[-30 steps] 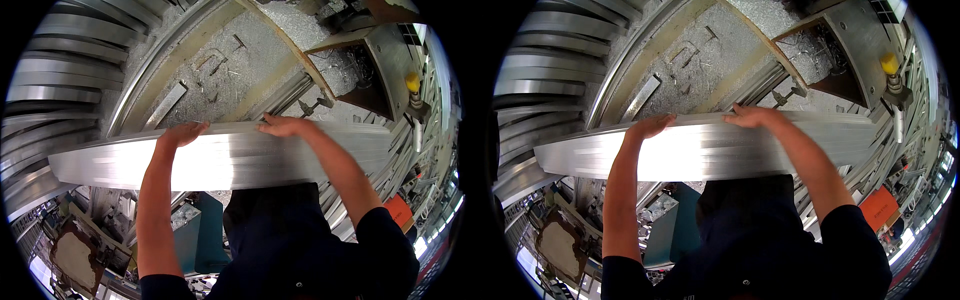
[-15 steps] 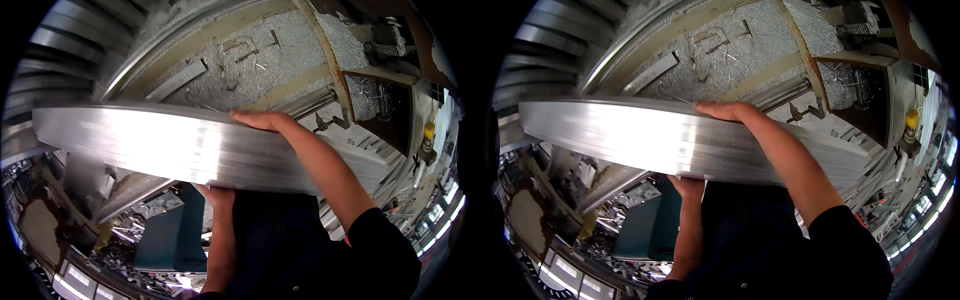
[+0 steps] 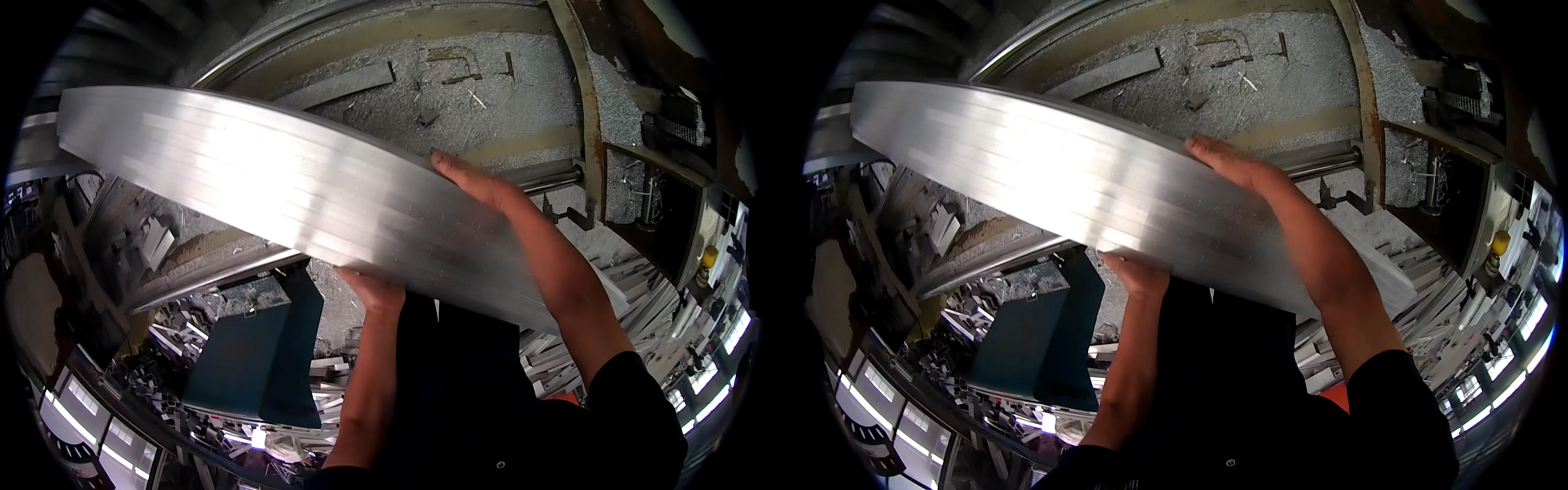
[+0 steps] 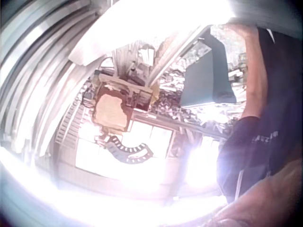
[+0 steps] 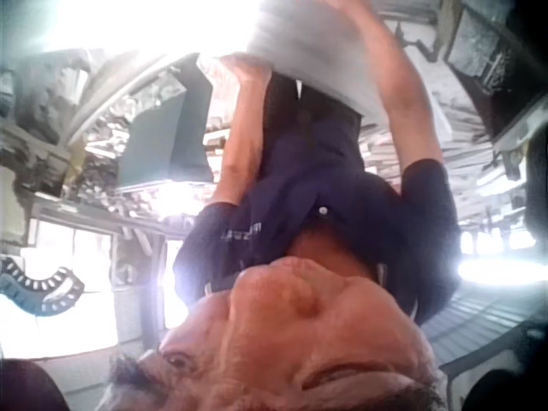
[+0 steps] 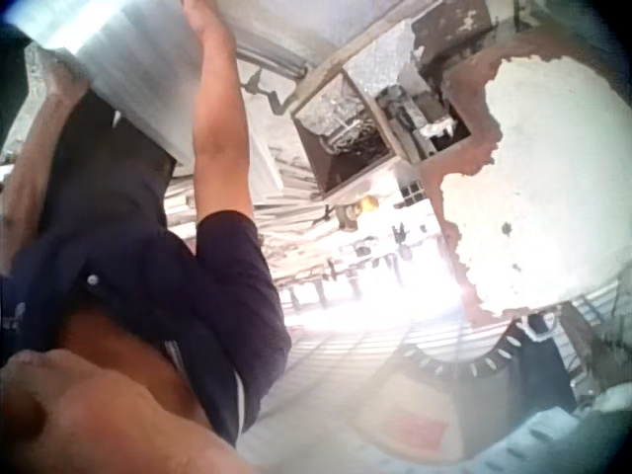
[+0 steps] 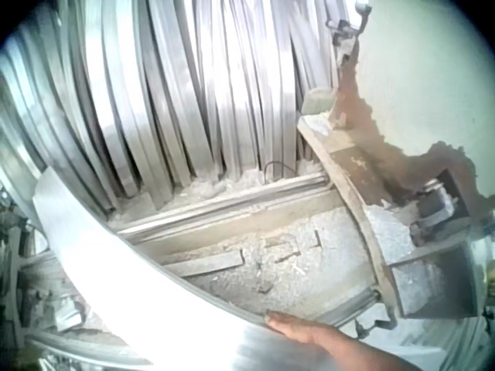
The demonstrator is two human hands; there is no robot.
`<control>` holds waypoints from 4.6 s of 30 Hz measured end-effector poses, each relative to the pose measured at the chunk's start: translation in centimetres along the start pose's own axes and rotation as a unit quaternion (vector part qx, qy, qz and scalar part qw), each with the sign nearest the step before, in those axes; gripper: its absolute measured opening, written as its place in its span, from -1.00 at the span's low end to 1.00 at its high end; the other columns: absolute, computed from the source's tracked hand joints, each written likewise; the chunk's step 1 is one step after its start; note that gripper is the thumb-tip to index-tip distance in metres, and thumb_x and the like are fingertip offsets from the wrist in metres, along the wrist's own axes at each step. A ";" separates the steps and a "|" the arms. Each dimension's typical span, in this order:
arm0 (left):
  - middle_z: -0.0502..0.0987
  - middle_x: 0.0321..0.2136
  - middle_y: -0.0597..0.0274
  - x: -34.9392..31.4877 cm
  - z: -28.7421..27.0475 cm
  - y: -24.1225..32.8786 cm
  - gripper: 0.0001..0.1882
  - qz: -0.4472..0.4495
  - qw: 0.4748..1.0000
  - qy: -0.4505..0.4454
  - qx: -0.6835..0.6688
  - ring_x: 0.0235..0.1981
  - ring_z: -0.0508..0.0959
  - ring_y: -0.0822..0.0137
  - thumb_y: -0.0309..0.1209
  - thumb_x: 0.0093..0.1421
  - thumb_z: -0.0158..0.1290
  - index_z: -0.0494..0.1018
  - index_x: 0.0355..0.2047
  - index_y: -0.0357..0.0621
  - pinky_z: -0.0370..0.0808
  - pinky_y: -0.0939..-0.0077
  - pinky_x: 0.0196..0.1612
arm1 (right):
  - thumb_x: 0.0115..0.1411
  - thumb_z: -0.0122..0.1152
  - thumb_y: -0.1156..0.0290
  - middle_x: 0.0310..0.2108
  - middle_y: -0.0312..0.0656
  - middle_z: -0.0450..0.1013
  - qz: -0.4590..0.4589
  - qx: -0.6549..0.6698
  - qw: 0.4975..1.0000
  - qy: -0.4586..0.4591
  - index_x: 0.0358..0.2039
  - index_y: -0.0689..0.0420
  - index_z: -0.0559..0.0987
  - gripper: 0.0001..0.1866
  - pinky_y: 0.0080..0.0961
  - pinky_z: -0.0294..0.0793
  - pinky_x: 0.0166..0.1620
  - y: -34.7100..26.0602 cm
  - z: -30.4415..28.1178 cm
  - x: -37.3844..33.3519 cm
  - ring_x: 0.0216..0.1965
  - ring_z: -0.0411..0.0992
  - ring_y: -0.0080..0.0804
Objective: The person picks up long metal profiles from a pile, positions them on a cutting machine, operates the machine to cut the profiles, and stacks the cut pieces. The person repeats this process multiple times, handling the profiles by hand and using the machine's control panel.
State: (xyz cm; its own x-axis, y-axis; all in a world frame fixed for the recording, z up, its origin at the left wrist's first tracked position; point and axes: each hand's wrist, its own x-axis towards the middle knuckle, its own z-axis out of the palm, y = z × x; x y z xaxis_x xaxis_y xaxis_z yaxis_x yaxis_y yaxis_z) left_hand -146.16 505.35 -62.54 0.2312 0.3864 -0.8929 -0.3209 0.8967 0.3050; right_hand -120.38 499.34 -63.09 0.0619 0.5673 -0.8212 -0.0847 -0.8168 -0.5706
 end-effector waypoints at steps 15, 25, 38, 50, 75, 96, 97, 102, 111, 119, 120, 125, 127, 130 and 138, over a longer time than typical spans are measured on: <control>0.50 -0.59 0.14 -5.2 -0.9 -2.0 -0.61 0.069 0.859 -0.058 0.504 -0.71 0.54 0.37 -0.25 0.30 0.10 0.28 -0.25 -0.39 0.45 0.54 -0.68 | 0.20 -0.45 -0.50 0.40 -0.10 0.04 0.014 0.061 0.997 -0.054 0.41 -0.01 0.08 -0.01 -0.30 -0.02 0.37 0.9 -0.8 0.8 0.41 -0.02 -0.21; 0.53 -0.57 0.04 -5.0 1.3 -3.6 -0.65 0.073 0.895 -0.037 0.438 -0.67 0.59 0.31 -0.32 0.29 0.10 0.26 -0.32 -0.40 0.53 0.50 -0.66 | 0.17 -0.36 -0.53 0.43 -0.12 -0.05 0.131 0.136 0.975 -0.115 0.42 -0.09 0.04 -0.01 -0.16 0.12 0.32 -0.9 -1.2 -0.6 0.40 -0.03 -0.14; 0.55 -0.39 0.06 -3.6 0.7 -2.1 -0.71 -0.018 0.902 -0.102 0.419 -0.48 0.64 0.22 -0.33 0.32 0.06 0.35 -0.13 -0.34 0.63 0.40 -0.46 | 0.39 -0.32 -0.14 0.12 -0.20 0.43 -0.032 0.093 0.993 -0.067 0.17 0.04 0.46 -0.36 -0.30 0.31 0.17 1.7 -1.9 0.7 0.07 0.38 -0.34; 0.56 -0.62 0.11 -10.3 7.0 -0.8 -0.68 -0.055 0.617 -0.324 0.716 -0.63 0.56 0.38 -0.27 0.20 0.19 0.45 -0.45 -0.33 0.46 0.53 -0.58 | 0.28 0.15 0.26 -0.24 -0.06 0.50 -0.296 0.038 0.785 0.542 -0.08 0.22 0.53 -0.68 -0.27 0.47 -0.10 5.9 3.3 -12.2 -0.16 0.47 -0.07; 0.61 -0.46 -0.10 -21.5 46.5 -36.7 -0.41 0.652 0.318 -0.417 0.548 -0.37 0.62 -0.09 -0.05 -0.24 0.41 0.54 -0.39 -0.31 0.54 0.15 -0.25 | 0.23 0.09 -0.02 -0.23 0.01 0.53 0.036 0.191 0.887 0.420 -0.15 0.11 0.57 -0.56 -0.19 0.48 -0.09 34.3 30.6 -36.4 -0.17 0.50 0.00; 0.47 -0.52 0.09 -18.5 25.4 -5.9 -0.49 0.618 0.357 -0.394 0.579 -0.53 0.45 0.19 -0.33 -0.26 0.39 0.50 -0.30 -0.36 0.40 0.32 -0.44 | 0.20 0.12 0.04 -0.30 0.03 0.52 -0.082 0.029 0.920 0.382 -0.20 0.14 0.55 -0.60 -0.07 0.47 -0.16 26.0 24.2 -35.4 -0.21 0.50 0.04; 0.46 -0.53 0.11 -18.6 23.3 -2.9 -0.49 0.606 0.375 -0.399 0.577 -0.54 0.43 0.21 -0.35 -0.27 0.40 0.49 -0.31 -0.36 0.39 0.33 -0.46 | 0.21 0.12 0.04 -0.26 0.03 0.50 -0.083 0.009 0.928 0.364 -0.21 0.15 0.53 -0.60 -0.11 0.47 -0.13 24.1 22.6 -35.2 -0.19 0.48 0.03; 0.39 -0.60 0.24 -18.4 12.5 13.0 -0.50 0.548 0.479 -0.362 0.582 -0.63 0.34 0.41 -0.45 -0.38 0.42 0.46 -0.38 -0.32 0.30 0.47 -0.56 | 0.11 0.24 0.14 0.02 0.09 0.36 -0.248 -0.208 0.738 0.592 0.04 0.17 0.44 -0.46 -0.16 0.43 0.07 14.3 14.6 -31.9 0.06 0.37 0.05; 0.46 -0.50 0.41 -18.2 -3.1 38.4 -0.49 0.479 0.553 -0.313 0.605 -0.53 0.38 0.59 -0.46 -0.28 0.45 0.53 -0.25 -0.24 0.38 0.62 -0.47 | -0.34 0.54 0.25 0.28 0.08 0.12 -0.126 -0.572 0.682 0.438 0.31 0.22 0.12 0.17 0.01 -0.05 0.37 -9.1 1.3 -34.9 0.35 0.04 0.02; 0.56 -0.18 0.30 -18.5 -16.2 47.1 -0.21 0.430 0.706 -0.226 0.515 -0.31 0.53 0.50 -0.56 -0.15 0.41 0.37 0.15 -0.23 0.55 0.52 -0.23 | -0.45 0.53 0.25 -0.21 -0.05 0.32 -0.308 -0.601 0.672 0.305 -0.05 0.13 0.34 -0.14 -0.17 0.27 -0.06 -16.8 7.6 -29.1 -0.12 0.30 -0.01; 0.43 0.08 0.12 -18.2 -17.3 46.4 0.01 0.479 0.726 -0.208 0.448 -0.14 0.53 0.35 -0.55 -0.12 0.40 0.10 0.32 -0.19 0.59 0.44 -0.16 | -0.44 0.52 0.24 -0.20 -0.04 0.32 -0.307 -0.606 0.668 0.304 -0.07 0.13 0.34 -0.16 -0.17 0.27 -0.06 -16.9 8.2 -28.9 -0.12 0.30 -0.01; 0.21 0.27 0.05 -18.4 -16.2 29.0 0.07 0.349 0.828 -0.274 0.344 0.19 0.27 0.09 -0.24 -0.10 0.34 -0.01 0.38 -0.01 0.31 0.09 0.14 | -0.37 0.48 0.18 -0.19 -0.01 0.33 -0.334 -0.628 0.650 0.267 -0.07 0.14 0.35 -0.20 -0.17 0.29 -0.08 -20.3 14.7 -25.5 -0.09 0.33 -0.03; 0.17 0.31 0.07 -17.2 -10.0 21.2 0.07 0.220 0.857 -0.425 0.192 0.30 0.17 0.01 -0.07 -0.10 0.33 0.02 0.38 0.05 0.16 -0.06 0.27 | -0.28 0.41 0.27 -0.13 -0.08 0.38 -0.212 -0.656 0.694 0.205 0.00 0.17 0.36 -0.24 -0.11 0.29 -0.01 -25.0 20.5 -24.6 -0.05 0.36 -0.18; 0.16 0.31 0.06 -16.7 -2.1 18.4 0.08 0.235 0.861 -0.427 -0.149 0.33 0.15 -0.03 0.09 -0.11 0.30 0.06 0.36 0.03 0.07 -0.09 0.36 | -0.19 0.32 0.29 -0.13 -0.06 0.40 -0.295 -0.633 0.676 0.234 0.05 0.20 0.36 -0.28 -0.15 0.31 -0.03 -27.9 27.8 -22.3 -0.07 0.38 -0.18; 0.38 0.15 0.02 -15.2 -10.5 29.2 0.02 0.382 0.790 -0.392 -0.276 0.18 0.36 -0.04 0.17 -0.17 0.22 0.24 0.25 -0.13 0.20 -0.04 0.32 | -0.14 0.34 0.32 -0.02 0.02 0.33 -0.426 -0.575 0.684 0.141 0.34 0.17 0.14 -0.01 -0.07 0.26 0.05 -32.2 38.8 -17.6 0.06 0.33 -0.07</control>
State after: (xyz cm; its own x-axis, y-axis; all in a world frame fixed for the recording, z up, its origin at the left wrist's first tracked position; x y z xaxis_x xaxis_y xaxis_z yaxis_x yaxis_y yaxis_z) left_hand -168.73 523.42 -43.53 0.2043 0.9785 0.0271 -0.9434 0.1894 0.2722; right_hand -157.33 519.72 -30.35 -0.1956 0.9785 -0.0658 0.9298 0.1637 -0.3297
